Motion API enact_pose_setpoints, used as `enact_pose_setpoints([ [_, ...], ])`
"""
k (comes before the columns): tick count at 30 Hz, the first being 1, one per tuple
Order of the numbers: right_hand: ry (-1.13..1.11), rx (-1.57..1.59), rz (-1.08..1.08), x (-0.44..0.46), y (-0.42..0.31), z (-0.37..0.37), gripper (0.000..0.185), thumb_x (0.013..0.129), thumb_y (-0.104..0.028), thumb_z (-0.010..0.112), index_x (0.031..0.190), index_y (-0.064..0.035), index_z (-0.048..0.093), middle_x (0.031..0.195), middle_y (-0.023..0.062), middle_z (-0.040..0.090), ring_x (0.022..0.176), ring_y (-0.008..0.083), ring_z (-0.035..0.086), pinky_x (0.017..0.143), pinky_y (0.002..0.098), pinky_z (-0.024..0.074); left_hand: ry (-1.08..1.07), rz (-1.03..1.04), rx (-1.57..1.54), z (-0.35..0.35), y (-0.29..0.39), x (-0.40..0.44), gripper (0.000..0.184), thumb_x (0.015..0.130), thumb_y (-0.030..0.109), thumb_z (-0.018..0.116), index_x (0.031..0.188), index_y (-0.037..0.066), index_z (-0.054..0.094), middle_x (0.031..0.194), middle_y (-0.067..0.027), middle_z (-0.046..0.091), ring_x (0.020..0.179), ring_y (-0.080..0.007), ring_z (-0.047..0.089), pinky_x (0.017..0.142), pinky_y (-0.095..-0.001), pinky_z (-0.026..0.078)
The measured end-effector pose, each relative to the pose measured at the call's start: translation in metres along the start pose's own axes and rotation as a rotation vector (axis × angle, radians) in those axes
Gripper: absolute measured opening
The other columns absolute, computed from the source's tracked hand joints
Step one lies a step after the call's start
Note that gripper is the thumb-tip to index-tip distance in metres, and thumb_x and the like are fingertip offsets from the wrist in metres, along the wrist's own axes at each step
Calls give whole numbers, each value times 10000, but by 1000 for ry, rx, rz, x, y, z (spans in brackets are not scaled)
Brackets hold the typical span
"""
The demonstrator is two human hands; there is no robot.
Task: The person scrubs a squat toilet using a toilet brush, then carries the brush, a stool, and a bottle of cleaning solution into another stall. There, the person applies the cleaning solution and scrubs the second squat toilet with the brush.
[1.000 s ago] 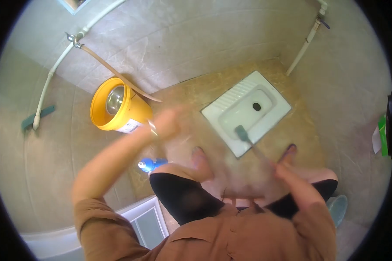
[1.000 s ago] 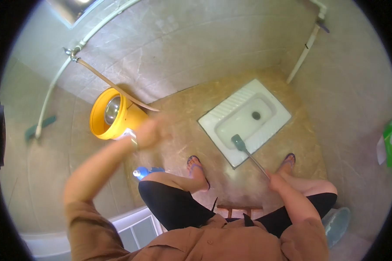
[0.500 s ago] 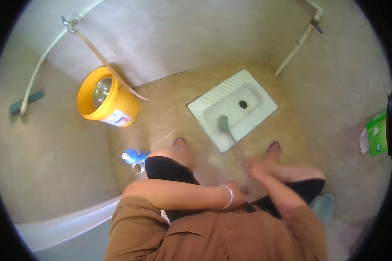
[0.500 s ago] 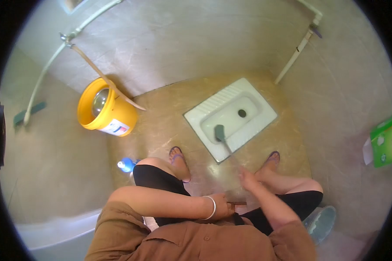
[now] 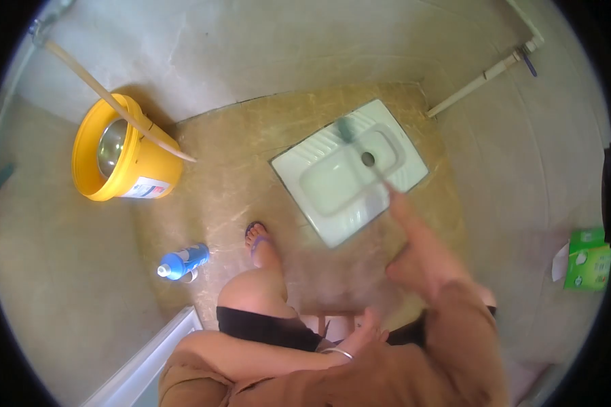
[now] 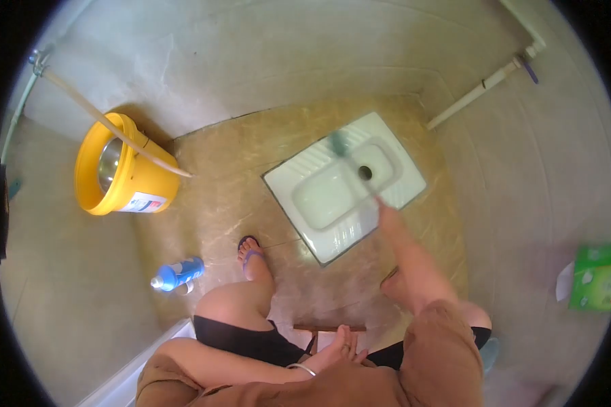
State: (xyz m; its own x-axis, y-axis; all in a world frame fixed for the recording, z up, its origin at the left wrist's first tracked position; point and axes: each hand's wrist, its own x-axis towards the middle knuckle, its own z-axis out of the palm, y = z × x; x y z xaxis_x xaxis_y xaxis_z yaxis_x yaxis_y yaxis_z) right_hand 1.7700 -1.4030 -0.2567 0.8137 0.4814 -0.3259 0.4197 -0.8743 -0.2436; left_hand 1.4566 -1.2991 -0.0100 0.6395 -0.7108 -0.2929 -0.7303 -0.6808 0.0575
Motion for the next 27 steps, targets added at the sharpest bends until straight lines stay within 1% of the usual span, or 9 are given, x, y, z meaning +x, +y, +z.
enact_pose_setpoints([
  [2, 87, -21, 46, 45, 16, -27, 464, 849, -91, 357, 1313, -85, 361, 832, 229, 603, 759, 368, 592, 675, 456, 471, -43, -21, -76, -10, -15, -9, 497, 870, 234, 370, 1330, 61, 296, 1198, -216, 492, 1008, -400, 532, 892, -525, 360],
  [6, -222, -51, 47, 24, -25, 1, 510, 853, -85, 342, 1358, -88, 270, 876, 249, 588, 814, 372, 582, 737, 459, 458, -25, -59, 63, -3, -29, -21, 517, 867, 239, 382, 1328, 33, 274, 1204, -228, 486, 997, -411, 536, 885, -526, 364],
  [9, -465, -68, -388, -43, -83, 0, 525, 862, -82, 327, 1373, -178, 254, 950, 246, 571, 880, 364, 568, 803, 437, 439, -23, -80, 26, 7, -20, -17, 519, 867, 245, 379, 1328, 31, 271, 1201, -234, 486, 991, -416, 537, 871, -531, 370],
  [12, -385, -133, -400, -37, -80, -5, 506, 866, -90, 336, 1360, -185, 286, 935, 227, 580, 882, 356, 570, 793, 430, 443, -67, -24, -55, -1, -21, -26, 516, 866, 233, 375, 1329, 32, 267, 1196, -236, 488, 981, -420, 540, 859, -533, 378],
  [18, 146, 103, 103, 49, -15, -1, 455, 853, -72, 360, 1307, -83, 371, 800, 241, 592, 737, 387, 577, 694, 459, 456, -44, -56, -112, 18, -11, -24, 489, 871, 221, 356, 1322, 44, 294, 1193, -231, 495, 961, -423, 546, 853, -537, 374],
  [20, -42, 10, 71, 23, -21, 8, 437, 864, -81, 332, 1297, -42, 370, 815, 246, 593, 753, 377, 584, 681, 462, 459, -24, -57, -91, 18, -13, -24, 487, 870, 229, 356, 1319, 47, 304, 1196, -228, 495, 957, -421, 548, 853, -538, 371],
  [24, -232, -69, -511, -31, -19, -5, 488, 844, -85, 353, 1330, -133, 352, 788, 218, 595, 704, 357, 580, 660, 468, 453, 4, -47, -56, 3, -22, -25, 493, 865, 236, 366, 1317, 49, 300, 1182, -226, 503, 959, -409, 550, 851, -537, 374],
  [26, -253, -178, -362, -12, -10, -30, 461, 850, -90, 342, 1302, -160, 403, 767, 205, 596, 683, 351, 577, 662, 457, 453, 21, -65, -44, 3, -19, -28, 494, 864, 223, 378, 1318, 49, 292, 1172, -217, 509, 960, -400, 552, 849, -537, 379],
  [27, -245, -109, -198, 9, -2, -35, 507, 831, -76, 411, 1326, -175, 357, 868, 218, 598, 827, 350, 588, 748, 448, 454, 5, -64, -19, 6, -19, -28, 500, 861, 218, 391, 1319, 48, 284, 1170, -215, 509, 959, -399, 552, 846, -537, 384],
])
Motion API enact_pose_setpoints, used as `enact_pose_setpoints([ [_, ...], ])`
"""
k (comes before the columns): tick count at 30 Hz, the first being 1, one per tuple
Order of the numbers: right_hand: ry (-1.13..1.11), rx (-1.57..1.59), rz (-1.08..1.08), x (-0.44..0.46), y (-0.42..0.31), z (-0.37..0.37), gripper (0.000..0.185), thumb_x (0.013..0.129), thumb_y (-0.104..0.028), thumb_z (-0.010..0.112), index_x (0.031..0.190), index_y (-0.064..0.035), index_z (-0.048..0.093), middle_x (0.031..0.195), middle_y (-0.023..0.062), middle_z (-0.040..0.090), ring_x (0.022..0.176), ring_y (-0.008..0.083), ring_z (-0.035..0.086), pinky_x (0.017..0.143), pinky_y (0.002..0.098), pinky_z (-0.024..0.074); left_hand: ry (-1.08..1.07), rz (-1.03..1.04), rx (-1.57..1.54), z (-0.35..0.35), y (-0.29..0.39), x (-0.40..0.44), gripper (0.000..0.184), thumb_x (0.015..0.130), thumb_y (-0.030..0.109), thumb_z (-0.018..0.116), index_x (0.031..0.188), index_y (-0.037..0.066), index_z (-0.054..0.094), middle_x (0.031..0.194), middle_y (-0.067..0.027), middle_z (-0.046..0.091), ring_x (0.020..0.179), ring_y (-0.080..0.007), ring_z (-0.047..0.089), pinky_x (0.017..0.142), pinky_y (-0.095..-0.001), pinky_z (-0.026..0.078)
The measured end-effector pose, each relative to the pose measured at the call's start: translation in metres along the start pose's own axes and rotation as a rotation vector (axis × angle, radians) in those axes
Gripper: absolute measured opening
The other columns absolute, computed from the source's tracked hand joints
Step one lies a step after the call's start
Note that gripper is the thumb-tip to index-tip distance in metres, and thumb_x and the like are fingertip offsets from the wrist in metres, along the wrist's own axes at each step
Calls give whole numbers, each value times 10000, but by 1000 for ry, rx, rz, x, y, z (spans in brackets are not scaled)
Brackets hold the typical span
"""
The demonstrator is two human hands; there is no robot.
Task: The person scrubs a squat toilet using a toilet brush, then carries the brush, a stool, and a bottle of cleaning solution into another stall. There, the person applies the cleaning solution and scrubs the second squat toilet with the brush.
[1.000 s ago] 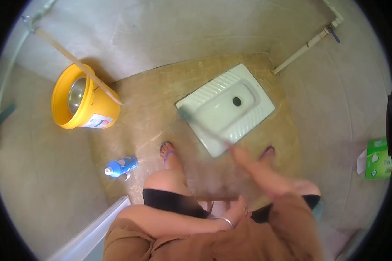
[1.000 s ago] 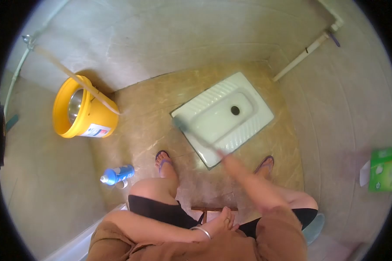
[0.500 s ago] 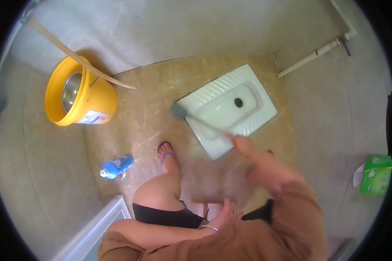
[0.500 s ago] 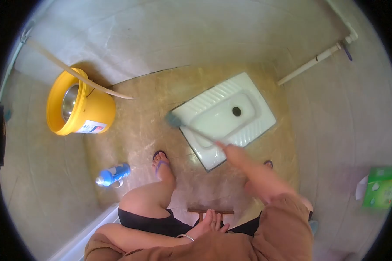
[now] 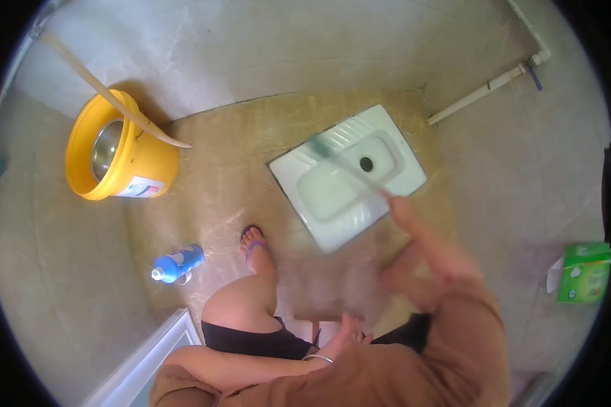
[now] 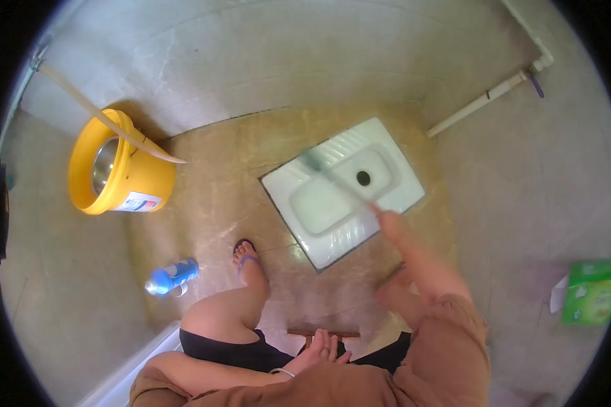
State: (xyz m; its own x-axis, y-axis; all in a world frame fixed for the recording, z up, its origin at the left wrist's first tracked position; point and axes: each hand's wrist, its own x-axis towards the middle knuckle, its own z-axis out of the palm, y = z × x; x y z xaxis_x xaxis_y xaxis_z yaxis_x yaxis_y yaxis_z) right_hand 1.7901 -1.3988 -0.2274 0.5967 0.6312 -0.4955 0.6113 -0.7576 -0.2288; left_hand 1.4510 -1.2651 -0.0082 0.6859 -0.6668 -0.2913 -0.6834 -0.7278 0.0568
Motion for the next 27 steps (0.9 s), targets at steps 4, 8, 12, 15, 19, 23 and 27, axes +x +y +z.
enact_pose_setpoints([
  [4, 269, 102, 239, 60, 29, 38, 448, 858, -116, 368, 1304, -71, 366, 792, 215, 612, 727, 392, 588, 662, 457, 474, -46, 16, 126, 20, 10, 10, 533, 848, 205, 446, 1321, 46, 258, 1171, -210, 502, 958, -395, 554, 838, -534, 402],
  [8, -129, 170, -57, 1, -83, 38, 484, 884, -125, 316, 1364, -149, 258, 1009, 300, 546, 937, 384, 556, 819, 438, 443, -20, -23, 183, 6, 5, 13, 558, 841, 221, 477, 1322, 53, 250, 1176, -221, 490, 959, -388, 555, 831, -533, 412],
  [12, -194, -1, -237, -10, -123, 31, 532, 866, -81, 328, 1372, -229, 259, 1023, 255, 561, 919, 368, 564, 808, 425, 445, -95, 57, 78, -3, 5, 14, 558, 854, 233, 463, 1331, 57, 231, 1185, -226, 481, 973, -391, 546, 840, -541, 404],
  [15, -32, 98, -62, 33, -79, 20, 525, 850, -64, 343, 1358, -188, 295, 953, 231, 590, 856, 367, 578, 765, 425, 454, -83, -70, 315, 8, 14, 13, 551, 861, 237, 452, 1333, 57, 230, 1189, -227, 477, 983, -402, 538, 848, -545, 398],
  [19, 381, 289, 206, 87, -35, 43, 499, 826, -79, 383, 1323, -68, 331, 846, 239, 599, 786, 385, 582, 690, 448, 458, -49, -104, 396, 18, 23, 13, 530, 869, 237, 430, 1326, 46, 246, 1189, -229, 479, 998, -410, 530, 865, -546, 387],
  [23, 197, 196, 61, 83, -114, 48, 587, 795, -55, 401, 1359, -57, 241, 811, 232, 598, 747, 373, 589, 684, 463, 465, -52, -393, 780, 33, 44, 31, 522, 883, 257, 398, 1325, 30, 239, 1216, -230, 459, 1024, -418, 516, 895, -556, 361],
  [27, -135, 198, -257, 36, -212, 83, 590, 828, -56, 374, 1382, -90, 174, 891, 257, 587, 826, 362, 587, 724, 446, 471, -176, 16, 13, -12, 13, 19, 526, 896, 287, 372, 1328, 24, 227, 1240, -225, 441, 1041, -421, 506, 919, -563, 336],
])
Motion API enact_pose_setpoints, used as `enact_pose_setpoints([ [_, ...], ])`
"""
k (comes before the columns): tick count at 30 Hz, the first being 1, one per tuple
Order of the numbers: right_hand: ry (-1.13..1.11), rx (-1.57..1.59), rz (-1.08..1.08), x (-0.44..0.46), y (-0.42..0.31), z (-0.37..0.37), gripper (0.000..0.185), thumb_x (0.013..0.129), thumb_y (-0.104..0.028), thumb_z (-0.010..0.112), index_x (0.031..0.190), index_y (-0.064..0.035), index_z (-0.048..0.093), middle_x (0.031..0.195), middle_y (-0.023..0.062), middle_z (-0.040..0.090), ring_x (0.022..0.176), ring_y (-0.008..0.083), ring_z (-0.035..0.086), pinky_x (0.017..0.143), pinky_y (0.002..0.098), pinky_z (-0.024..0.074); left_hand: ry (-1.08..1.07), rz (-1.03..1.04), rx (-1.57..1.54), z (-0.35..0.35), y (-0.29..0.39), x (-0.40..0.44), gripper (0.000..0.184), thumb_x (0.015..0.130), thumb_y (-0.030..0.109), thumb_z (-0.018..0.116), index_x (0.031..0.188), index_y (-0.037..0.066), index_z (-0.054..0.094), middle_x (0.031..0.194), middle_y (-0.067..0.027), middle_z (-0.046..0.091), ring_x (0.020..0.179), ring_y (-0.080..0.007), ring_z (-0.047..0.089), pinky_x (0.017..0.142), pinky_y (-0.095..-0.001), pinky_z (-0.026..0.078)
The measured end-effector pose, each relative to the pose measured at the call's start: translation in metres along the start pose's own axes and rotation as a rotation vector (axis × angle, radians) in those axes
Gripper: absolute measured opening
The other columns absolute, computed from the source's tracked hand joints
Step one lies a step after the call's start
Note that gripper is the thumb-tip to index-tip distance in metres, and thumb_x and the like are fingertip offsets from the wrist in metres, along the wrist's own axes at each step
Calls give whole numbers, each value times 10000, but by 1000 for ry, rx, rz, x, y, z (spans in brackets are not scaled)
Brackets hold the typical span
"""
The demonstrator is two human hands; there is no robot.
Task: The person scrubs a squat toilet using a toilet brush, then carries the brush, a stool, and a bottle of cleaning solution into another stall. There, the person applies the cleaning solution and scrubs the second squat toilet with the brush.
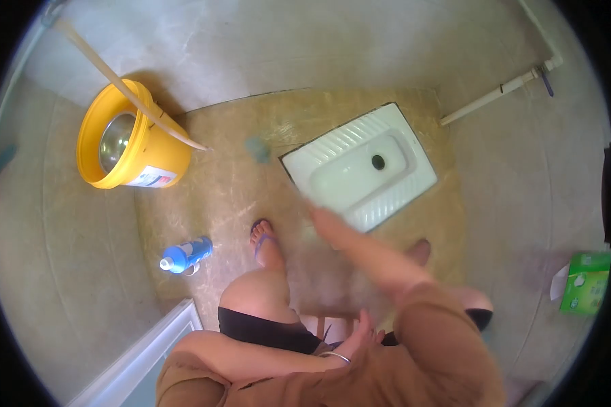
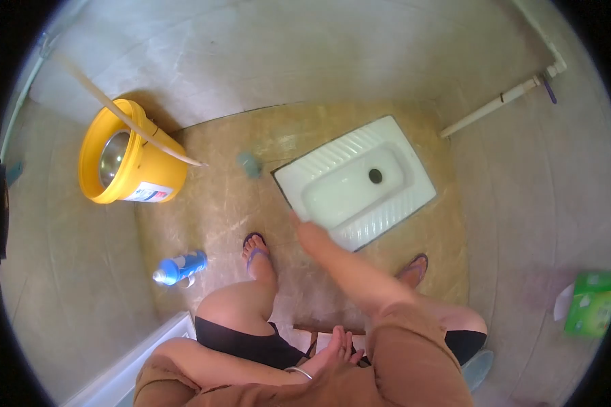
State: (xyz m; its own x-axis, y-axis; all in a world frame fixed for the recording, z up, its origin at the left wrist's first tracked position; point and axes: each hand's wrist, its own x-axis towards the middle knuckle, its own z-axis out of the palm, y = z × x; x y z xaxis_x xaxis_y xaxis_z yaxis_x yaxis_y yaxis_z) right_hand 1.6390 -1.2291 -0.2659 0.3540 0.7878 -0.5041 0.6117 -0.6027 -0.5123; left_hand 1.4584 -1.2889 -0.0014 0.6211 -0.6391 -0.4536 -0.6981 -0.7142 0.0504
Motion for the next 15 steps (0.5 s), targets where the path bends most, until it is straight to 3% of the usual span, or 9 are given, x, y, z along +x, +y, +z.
enact_pose_setpoints([
  [2, 81, 22, -150, -30, -17, 18, 567, 850, -75, 376, 1383, -130, 191, 942, 247, 577, 883, 361, 575, 772, 437, 459, 17, -2, 87, 7, 5, 5, 532, 903, 305, 357, 1331, 23, 216, 1245, -223, 438, 1048, -417, 503, 926, -563, 324],
  [5, -183, -185, -102, -72, -12, -35, 552, 862, -66, 347, 1382, -184, 204, 987, 227, 564, 915, 355, 567, 793, 429, 453, -64, 95, 34, -5, 0, 6, 530, 907, 299, 362, 1330, 28, 196, 1234, -210, 442, 1052, -401, 504, 876, -553, 397],
  [8, 6, -127, 158, -89, 78, -58, 509, 879, -95, 320, 1367, -222, 258, 978, 218, 570, 898, 351, 570, 800, 427, 448, -100, 85, 211, -9, -6, -3, 523, 906, 283, 375, 1329, 45, 180, 1229, -200, 436, 1054, -387, 503, 794, -501, 481],
  [9, 244, -60, 180, -94, 118, -59, 517, 841, -84, 344, 1346, -194, 328, 873, 232, 589, 813, 350, 588, 733, 442, 453, -102, 74, 244, -8, -5, -4, 524, 904, 276, 384, 1328, 50, 176, 1223, -196, 438, 1052, -383, 505, 768, -482, 505],
  [12, 465, -55, 409, -84, 232, -78, 480, 863, -121, 324, 1343, -134, 325, 844, 246, 593, 746, 345, 595, 672, 431, 468, -37, 30, 218, 3, -1, 1, 542, 885, 257, 425, 1327, 62, 179, 1195, -188, 462, 1029, -377, 519, 739, -448, 529],
  [15, 375, -15, 556, -86, 211, -85, 500, 852, -72, 301, 1351, -55, 269, 895, 253, 586, 810, 374, 583, 702, 453, 468, 42, 38, 150, 1, -8, 2, 556, 865, 251, 447, 1328, 62, 206, 1175, -190, 491, 1009, -372, 534, 783, -481, 492],
])
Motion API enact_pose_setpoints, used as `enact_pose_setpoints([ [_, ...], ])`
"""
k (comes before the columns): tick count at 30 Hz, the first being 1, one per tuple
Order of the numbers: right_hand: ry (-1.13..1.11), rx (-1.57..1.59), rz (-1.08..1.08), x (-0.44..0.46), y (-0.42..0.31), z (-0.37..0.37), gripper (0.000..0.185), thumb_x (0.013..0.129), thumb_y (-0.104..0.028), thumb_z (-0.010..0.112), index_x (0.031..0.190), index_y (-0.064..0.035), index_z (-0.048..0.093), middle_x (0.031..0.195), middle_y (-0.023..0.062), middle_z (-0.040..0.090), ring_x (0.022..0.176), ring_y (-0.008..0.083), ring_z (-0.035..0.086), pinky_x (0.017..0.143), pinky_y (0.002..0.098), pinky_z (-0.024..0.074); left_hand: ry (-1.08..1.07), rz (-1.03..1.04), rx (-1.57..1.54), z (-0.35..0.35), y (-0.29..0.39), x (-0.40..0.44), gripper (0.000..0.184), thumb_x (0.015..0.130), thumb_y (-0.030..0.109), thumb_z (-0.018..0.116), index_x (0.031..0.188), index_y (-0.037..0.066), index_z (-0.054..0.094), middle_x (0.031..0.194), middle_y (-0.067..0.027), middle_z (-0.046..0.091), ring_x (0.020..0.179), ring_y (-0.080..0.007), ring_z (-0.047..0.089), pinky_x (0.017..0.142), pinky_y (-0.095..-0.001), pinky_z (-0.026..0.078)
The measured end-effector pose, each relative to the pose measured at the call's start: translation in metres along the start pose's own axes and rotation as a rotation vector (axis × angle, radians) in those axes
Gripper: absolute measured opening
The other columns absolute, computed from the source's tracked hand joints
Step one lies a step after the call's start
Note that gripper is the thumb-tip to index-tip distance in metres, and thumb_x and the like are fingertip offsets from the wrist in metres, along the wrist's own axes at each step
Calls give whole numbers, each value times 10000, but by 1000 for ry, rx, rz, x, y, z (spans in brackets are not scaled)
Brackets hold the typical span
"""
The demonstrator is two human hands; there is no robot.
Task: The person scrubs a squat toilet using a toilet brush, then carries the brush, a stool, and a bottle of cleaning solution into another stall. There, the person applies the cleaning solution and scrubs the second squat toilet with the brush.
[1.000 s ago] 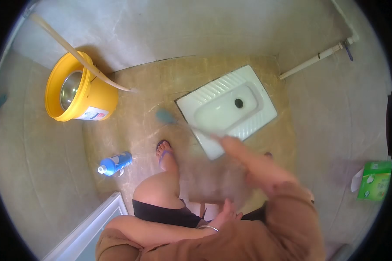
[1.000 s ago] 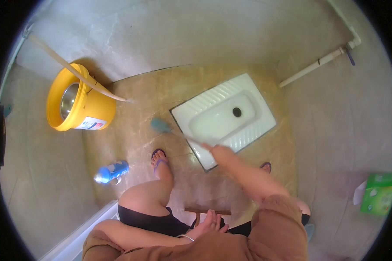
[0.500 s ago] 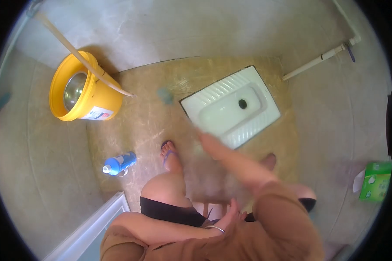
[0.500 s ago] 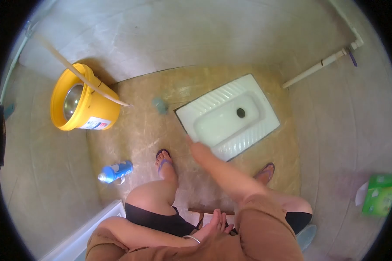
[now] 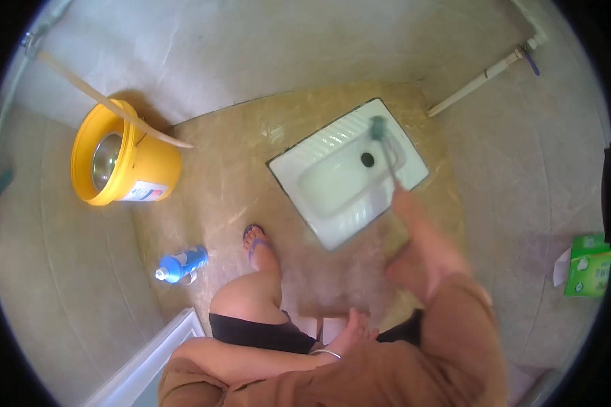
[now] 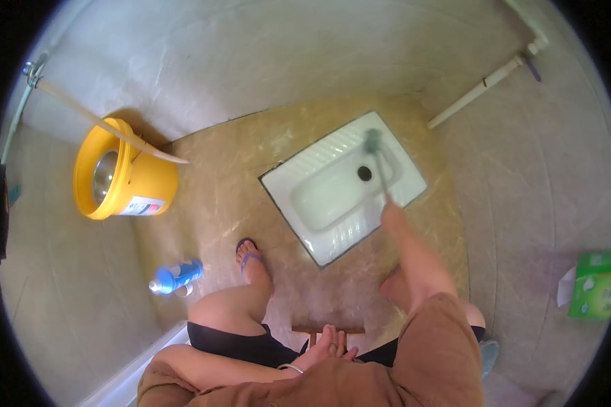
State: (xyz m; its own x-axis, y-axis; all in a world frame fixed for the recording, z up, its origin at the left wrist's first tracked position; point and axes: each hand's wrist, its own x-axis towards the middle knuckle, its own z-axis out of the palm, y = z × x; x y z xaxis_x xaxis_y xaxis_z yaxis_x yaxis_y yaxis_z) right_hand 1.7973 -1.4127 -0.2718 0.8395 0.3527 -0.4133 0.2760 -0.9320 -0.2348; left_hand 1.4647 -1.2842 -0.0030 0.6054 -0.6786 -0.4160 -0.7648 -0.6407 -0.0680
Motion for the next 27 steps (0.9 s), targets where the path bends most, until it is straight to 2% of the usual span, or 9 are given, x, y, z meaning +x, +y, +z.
enact_pose_setpoints([
  [4, -171, -87, -388, -69, -5, 3, 501, 853, -82, 313, 1351, -140, 299, 886, 222, 598, 784, 377, 586, 700, 460, 464, 57, 6, -44, 6, -5, 7, 540, 853, 237, 435, 1325, 56, 246, 1173, -202, 505, 991, -363, 545, 835, -515, 419],
  [10, 23, -74, -179, 12, 8, -33, 498, 836, -90, 372, 1329, -158, 339, 855, 219, 600, 788, 373, 585, 691, 460, 465, 59, 9, -269, 8, -11, 7, 474, 852, 189, 378, 1304, 67, 303, 1167, -200, 510, 1005, -357, 537, 892, -483, 373],
  [12, 176, 119, -78, 48, 7, -13, 394, 902, -147, 273, 1249, -24, 414, 948, 281, 573, 872, 409, 558, 781, 456, 437, 61, -6, -427, 11, -21, 9, 459, 844, 174, 385, 1291, 83, 334, 1178, -190, 501, 1031, -345, 524, 895, -465, 374],
  [17, -270, -237, -441, -22, -49, -8, 497, 872, -106, 315, 1356, -217, 294, 901, 240, 594, 841, 358, 596, 768, 456, 457, 501, -137, -604, -7, -144, -85, 456, 787, 170, 484, 1235, 109, 427, 1180, -124, 496, 1120, -277, 466, 903, -401, 374],
  [20, -266, -296, -461, -27, -38, -16, 462, 869, -134, 364, 1323, -217, 364, 818, 216, 599, 788, 338, 601, 743, 453, 460, 359, -573, -302, -21, -247, -170, 486, 683, 165, 611, 1155, 107, 510, 1241, -144, 448, 1116, -323, 449, 921, -414, 391],
  [21, -194, -103, -390, -16, -29, -23, 439, 871, -138, 376, 1303, -212, 398, 812, 224, 598, 784, 343, 597, 726, 457, 464, 588, -730, -216, 4, -280, -211, 571, 680, 172, 632, 1219, 102, 458, 1269, -150, 428, 1103, -352, 452, 920, -433, 383],
  [22, -56, -60, -342, 10, -4, -8, 438, 870, -137, 380, 1307, -160, 390, 847, 225, 601, 789, 355, 594, 718, 453, 468, 520, -1033, -217, 7, -316, -244, 765, 590, -38, 668, 1288, 87, 381, 1350, -161, 340, 1253, -356, 298, 1026, -447, 263],
  [26, 168, 166, -83, 60, 22, 14, 431, 872, -112, 359, 1301, -67, 383, 881, 247, 594, 807, 352, 590, 740, 427, 465, 610, -1446, 747, -47, -457, -397, 587, 788, 260, 569, 1309, 98, 352, 1364, -177, 321, 1256, -327, 304, 1025, -418, 267],
  [27, 189, 217, -152, 53, 18, 13, 435, 867, -90, 352, 1299, -44, 381, 884, 254, 591, 810, 350, 588, 747, 420, 461, 287, -1719, 827, -71, -460, -407, 527, 839, 315, 484, 1296, 83, 364, 1359, -154, 340, 1241, -317, 331, 1005, -409, 298],
])
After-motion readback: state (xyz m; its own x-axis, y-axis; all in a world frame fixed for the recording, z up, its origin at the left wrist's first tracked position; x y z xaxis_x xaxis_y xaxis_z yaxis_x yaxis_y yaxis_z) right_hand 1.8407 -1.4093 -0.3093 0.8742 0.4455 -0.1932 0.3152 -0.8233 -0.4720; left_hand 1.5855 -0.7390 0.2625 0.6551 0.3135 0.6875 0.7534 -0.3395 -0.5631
